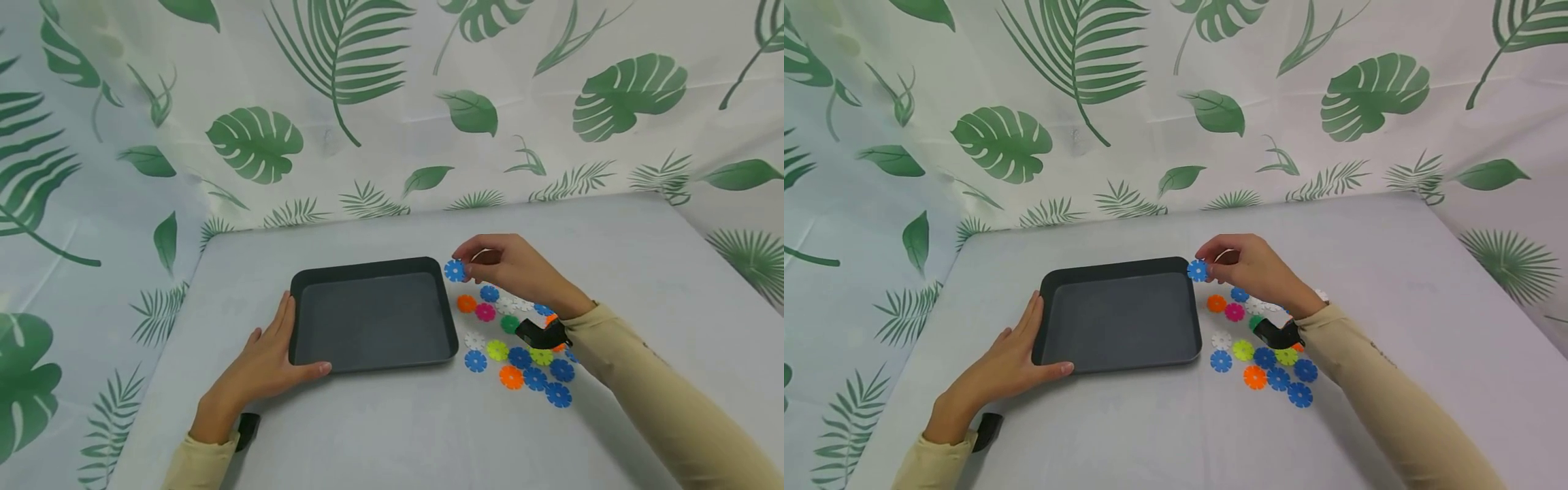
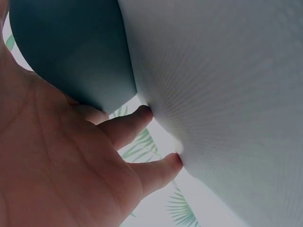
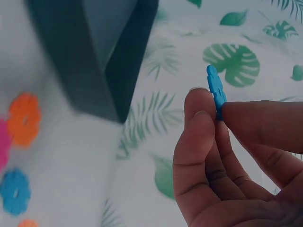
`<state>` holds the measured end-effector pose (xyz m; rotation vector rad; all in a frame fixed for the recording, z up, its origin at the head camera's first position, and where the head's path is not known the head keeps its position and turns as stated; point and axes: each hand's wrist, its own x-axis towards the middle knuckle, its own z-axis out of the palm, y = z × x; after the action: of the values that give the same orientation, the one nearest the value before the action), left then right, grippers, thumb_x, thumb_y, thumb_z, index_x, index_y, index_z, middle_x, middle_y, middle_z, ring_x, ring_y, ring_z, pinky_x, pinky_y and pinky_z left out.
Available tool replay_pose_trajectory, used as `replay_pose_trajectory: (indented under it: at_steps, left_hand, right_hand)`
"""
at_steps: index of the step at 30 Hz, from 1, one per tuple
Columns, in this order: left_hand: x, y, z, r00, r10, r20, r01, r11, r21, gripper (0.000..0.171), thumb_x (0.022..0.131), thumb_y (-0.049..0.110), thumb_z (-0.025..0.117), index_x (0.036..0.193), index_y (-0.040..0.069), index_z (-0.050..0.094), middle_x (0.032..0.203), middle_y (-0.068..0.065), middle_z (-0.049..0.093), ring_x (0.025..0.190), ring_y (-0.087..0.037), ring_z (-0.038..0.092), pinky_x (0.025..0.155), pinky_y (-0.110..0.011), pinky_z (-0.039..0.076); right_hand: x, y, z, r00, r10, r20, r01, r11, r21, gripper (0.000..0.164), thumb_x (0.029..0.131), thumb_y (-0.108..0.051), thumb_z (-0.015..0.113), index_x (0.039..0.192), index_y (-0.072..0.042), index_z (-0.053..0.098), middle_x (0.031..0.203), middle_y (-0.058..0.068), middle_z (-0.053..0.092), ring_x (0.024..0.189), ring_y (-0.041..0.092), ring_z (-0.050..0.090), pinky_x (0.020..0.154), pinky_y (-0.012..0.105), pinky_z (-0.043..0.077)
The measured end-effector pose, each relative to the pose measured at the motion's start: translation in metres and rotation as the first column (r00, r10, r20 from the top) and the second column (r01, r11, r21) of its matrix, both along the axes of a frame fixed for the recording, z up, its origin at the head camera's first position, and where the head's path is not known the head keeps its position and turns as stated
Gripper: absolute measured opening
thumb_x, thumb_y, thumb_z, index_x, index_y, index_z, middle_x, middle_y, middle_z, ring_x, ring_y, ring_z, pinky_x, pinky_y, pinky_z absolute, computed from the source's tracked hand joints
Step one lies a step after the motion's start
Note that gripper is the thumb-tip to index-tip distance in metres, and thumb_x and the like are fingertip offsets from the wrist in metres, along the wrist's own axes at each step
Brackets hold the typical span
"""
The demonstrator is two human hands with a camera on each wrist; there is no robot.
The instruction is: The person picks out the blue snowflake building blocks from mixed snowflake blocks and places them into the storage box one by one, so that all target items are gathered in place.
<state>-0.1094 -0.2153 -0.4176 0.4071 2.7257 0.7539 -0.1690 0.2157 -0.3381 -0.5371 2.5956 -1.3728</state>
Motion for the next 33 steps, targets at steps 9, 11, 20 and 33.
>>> replay_pose_trajectory:
  at_steps: [9, 11, 20, 33]
  left_hand:
    - [0.001, 0.0, -0.001, 1.0, -0.006, -0.016, 0.006, 1.0, -0.004, 0.137, 0.088, 0.071, 0.076, 0.17, -0.001, -0.007, 0.178, -0.017, -0.01, 0.161, -0.043, 0.013, 0.119, -0.078, 0.009]
    - [0.001, 0.0, 0.0, 1.0, -0.007, -0.018, 0.007, 1.0, -0.006, 0.137, 0.088, 0.071, 0.076, 0.17, -0.001, -0.007, 0.178, -0.017, -0.01, 0.161, -0.043, 0.014, 0.118, -0.078, 0.009]
    - [0.002, 0.003, 0.0, 1.0, 0.006, -0.003, -0.006, 1.0, -0.008, 0.138, 0.087, 0.072, 0.076, 0.17, -0.001, -0.007, 0.178, -0.018, -0.011, 0.161, -0.044, 0.015, 0.118, -0.079, 0.009]
    - [0.003, 0.003, 0.001, 1.0, 0.011, -0.009, -0.011, 1.0, -0.007, 0.137, 0.087, 0.072, 0.076, 0.17, 0.001, -0.008, 0.178, -0.016, -0.01, 0.161, -0.043, 0.015, 0.118, -0.079, 0.008]
  right_hand:
    - [-0.015, -0.033, -0.004, 0.997, 0.073, 0.032, -0.069, 0.99, -0.127, 0.017, 0.104, -0.002, 0.065, 0.118, -0.001, 0.075, 0.107, 0.015, 0.072, 0.096, 0.037, 0.075, 0.088, 0.045, 0.062]
    - [-0.017, -0.038, -0.005, 0.996, 0.083, 0.031, -0.078, 0.986, -0.145, 0.016, 0.104, -0.001, 0.065, 0.117, 0.0, 0.075, 0.108, 0.016, 0.071, 0.096, 0.039, 0.075, 0.087, 0.04, 0.062]
    - [-0.028, -0.062, -0.01, 0.994, 0.102, 0.031, -0.097, 0.985, -0.141, 0.015, 0.1, 0.002, 0.066, 0.113, 0.0, 0.074, 0.108, 0.015, 0.07, 0.094, 0.042, 0.073, 0.084, 0.044, 0.061]
    - [-0.04, -0.091, -0.025, 0.986, 0.125, 0.113, -0.115, 0.989, -0.089, 0.011, 0.099, 0.005, 0.066, 0.108, 0.004, 0.072, 0.097, 0.015, 0.071, 0.089, 0.042, 0.074, 0.081, 0.045, 0.063]
